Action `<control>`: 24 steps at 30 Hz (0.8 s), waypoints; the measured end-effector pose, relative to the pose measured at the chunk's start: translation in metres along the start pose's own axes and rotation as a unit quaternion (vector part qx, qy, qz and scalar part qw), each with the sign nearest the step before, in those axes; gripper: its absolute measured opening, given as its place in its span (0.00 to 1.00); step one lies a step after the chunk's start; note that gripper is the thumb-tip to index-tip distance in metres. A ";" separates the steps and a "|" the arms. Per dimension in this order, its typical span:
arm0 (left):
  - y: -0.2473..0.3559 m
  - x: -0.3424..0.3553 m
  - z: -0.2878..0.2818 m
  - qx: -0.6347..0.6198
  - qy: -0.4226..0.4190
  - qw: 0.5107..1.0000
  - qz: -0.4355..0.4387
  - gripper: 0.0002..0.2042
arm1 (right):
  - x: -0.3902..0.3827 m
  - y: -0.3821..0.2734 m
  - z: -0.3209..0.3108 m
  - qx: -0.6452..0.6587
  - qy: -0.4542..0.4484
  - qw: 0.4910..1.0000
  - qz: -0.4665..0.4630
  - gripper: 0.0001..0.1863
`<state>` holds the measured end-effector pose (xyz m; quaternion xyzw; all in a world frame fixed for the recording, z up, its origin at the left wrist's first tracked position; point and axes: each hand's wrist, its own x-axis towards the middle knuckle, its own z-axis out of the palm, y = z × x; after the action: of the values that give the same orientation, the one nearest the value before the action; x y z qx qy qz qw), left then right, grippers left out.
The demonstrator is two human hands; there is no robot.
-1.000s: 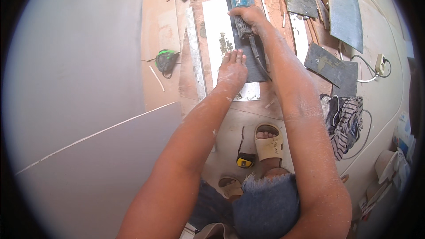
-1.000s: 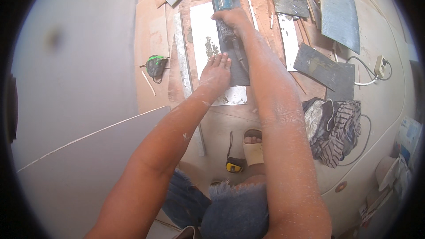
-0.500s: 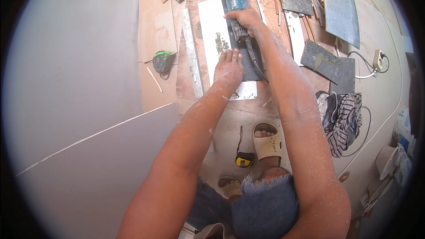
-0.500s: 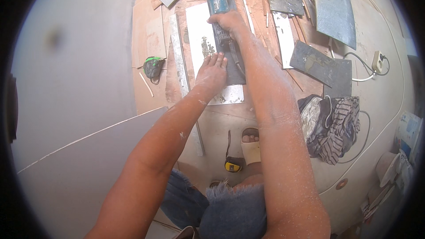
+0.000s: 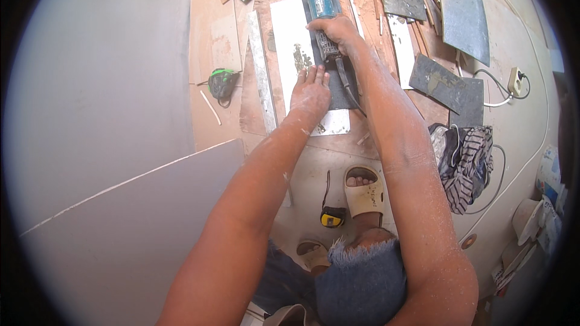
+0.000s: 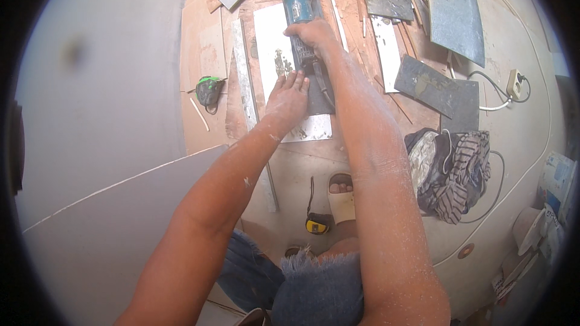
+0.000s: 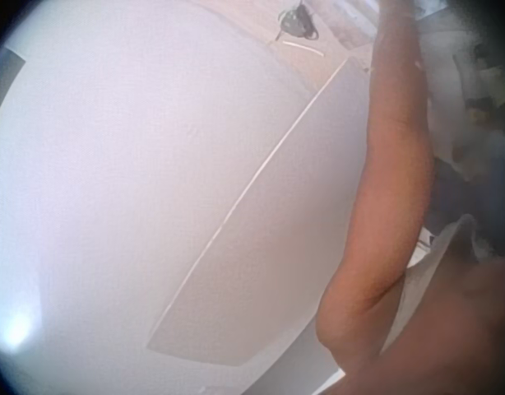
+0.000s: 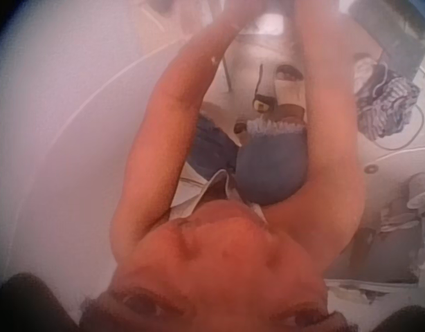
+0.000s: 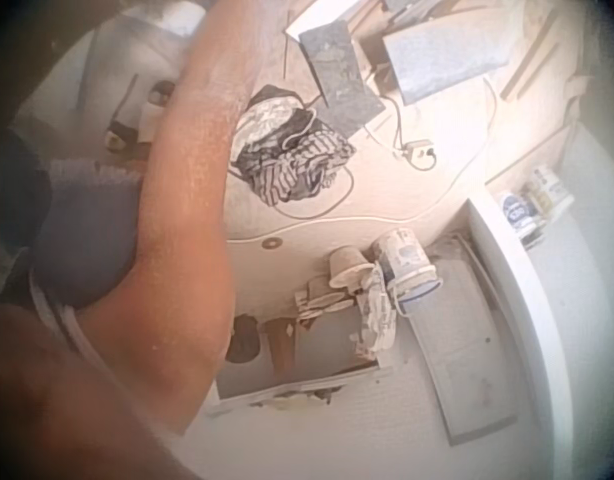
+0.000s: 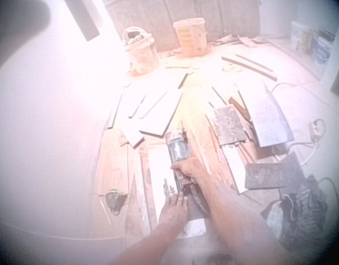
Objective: The person wipes a rectangular tile with a cloth, measures it with a tape measure, and marks it with a pencil. They then use an angle grinder to cut the tile along the marked line. After cutting, the person inspects the cut edge and places the tile aside.
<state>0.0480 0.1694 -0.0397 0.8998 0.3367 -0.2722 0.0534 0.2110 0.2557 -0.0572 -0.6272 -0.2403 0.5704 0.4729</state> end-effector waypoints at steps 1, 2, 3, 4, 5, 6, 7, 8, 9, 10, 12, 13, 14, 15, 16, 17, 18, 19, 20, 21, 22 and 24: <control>0.000 -0.001 -0.001 0.001 -0.004 1.000 0.000 0.36 | 0.001 0.002 0.000 0.001 0.003 1.000 0.001 0.22; 0.001 -0.001 -0.003 0.002 -0.009 1.000 0.000 0.37 | 0.002 0.004 0.000 0.002 0.006 1.000 0.002 0.21; 0.001 -0.001 -0.004 0.002 -0.013 1.000 0.001 0.38 | 0.003 0.007 -0.001 0.003 0.009 1.000 0.003 0.21; 0.001 -0.001 -0.005 -0.005 -0.017 1.000 -0.003 0.38 | 0.003 0.007 -0.001 0.005 0.005 1.000 0.001 0.21; 0.001 -0.001 -0.006 -0.011 -0.020 1.000 -0.006 0.39 | 0.003 0.008 -0.001 0.007 0.001 1.000 0.000 0.21; 0.001 -0.001 -0.006 -0.019 -0.024 1.000 -0.009 0.39 | 0.002 0.009 -0.002 0.009 -0.004 1.000 -0.001 0.21; 0.000 -0.001 -0.005 -0.019 -0.021 1.000 -0.011 0.39 | 0.002 0.010 -0.001 0.005 0.000 1.000 0.001 0.21; 0.000 -0.001 -0.004 -0.019 -0.018 1.000 -0.012 0.39 | 0.002 0.010 0.000 0.002 0.003 1.000 0.003 0.21; -0.001 -0.001 -0.002 -0.019 -0.015 1.000 -0.014 0.39 | 0.003 0.011 0.001 -0.002 0.006 1.000 0.004 0.21; -0.001 -0.002 -0.003 -0.019 -0.017 1.000 -0.012 0.39 | 0.003 0.011 0.002 -0.002 0.006 1.000 0.002 0.21; -0.002 -0.003 -0.004 -0.020 -0.021 1.000 -0.009 0.39 | 0.002 0.012 0.002 -0.002 0.005 1.000 -0.003 0.21; -0.002 -0.002 -0.003 -0.021 -0.021 1.000 -0.009 0.39 | 0.000 0.011 0.002 -0.005 0.004 1.000 0.009 0.21; -0.002 -0.001 -0.002 -0.022 -0.022 0.999 -0.010 0.39 | -0.001 0.009 0.001 -0.007 0.003 1.000 0.020 0.22; -0.002 -0.001 -0.001 -0.023 -0.022 0.999 -0.010 0.39 | -0.003 0.008 0.001 -0.010 0.001 0.999 0.032 0.22; -0.002 -0.001 -0.002 -0.026 -0.023 0.999 -0.010 0.40 | -0.008 0.003 0.001 -0.015 0.009 0.999 0.036 0.20; -0.002 -0.001 -0.002 -0.028 -0.023 0.999 -0.009 0.40 | -0.009 0.003 0.001 -0.013 0.003 0.999 0.039 0.20; -0.003 -0.002 -0.002 -0.031 -0.024 0.999 -0.008 0.40 | -0.009 0.004 0.001 -0.011 -0.002 0.999 0.043 0.19; -0.004 -0.003 -0.003 -0.033 -0.024 0.999 -0.007 0.40 | -0.009 0.003 0.001 -0.010 -0.006 0.999 0.046 0.19; -0.004 -0.004 -0.005 -0.035 -0.025 0.999 -0.006 0.40 | -0.013 0.002 0.002 -0.004 0.000 0.999 0.043 0.18; -0.004 -0.005 -0.006 -0.037 -0.025 0.999 -0.004 0.40 | -0.012 0.002 0.002 -0.003 0.000 0.999 0.044 0.18; -0.004 -0.005 -0.005 -0.036 -0.022 0.999 -0.003 0.40 | -0.012 0.005 0.001 -0.003 0.000 0.999 0.046 0.18; -0.002 -0.004 -0.004 -0.035 -0.017 0.999 -0.001 0.41 | -0.010 0.009 -0.001 -0.002 0.003 0.999 0.047 0.19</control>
<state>0.0460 0.1702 -0.0344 0.8926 0.3455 -0.2753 0.0898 0.2073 0.2431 -0.0604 -0.6406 -0.2098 0.5894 0.4452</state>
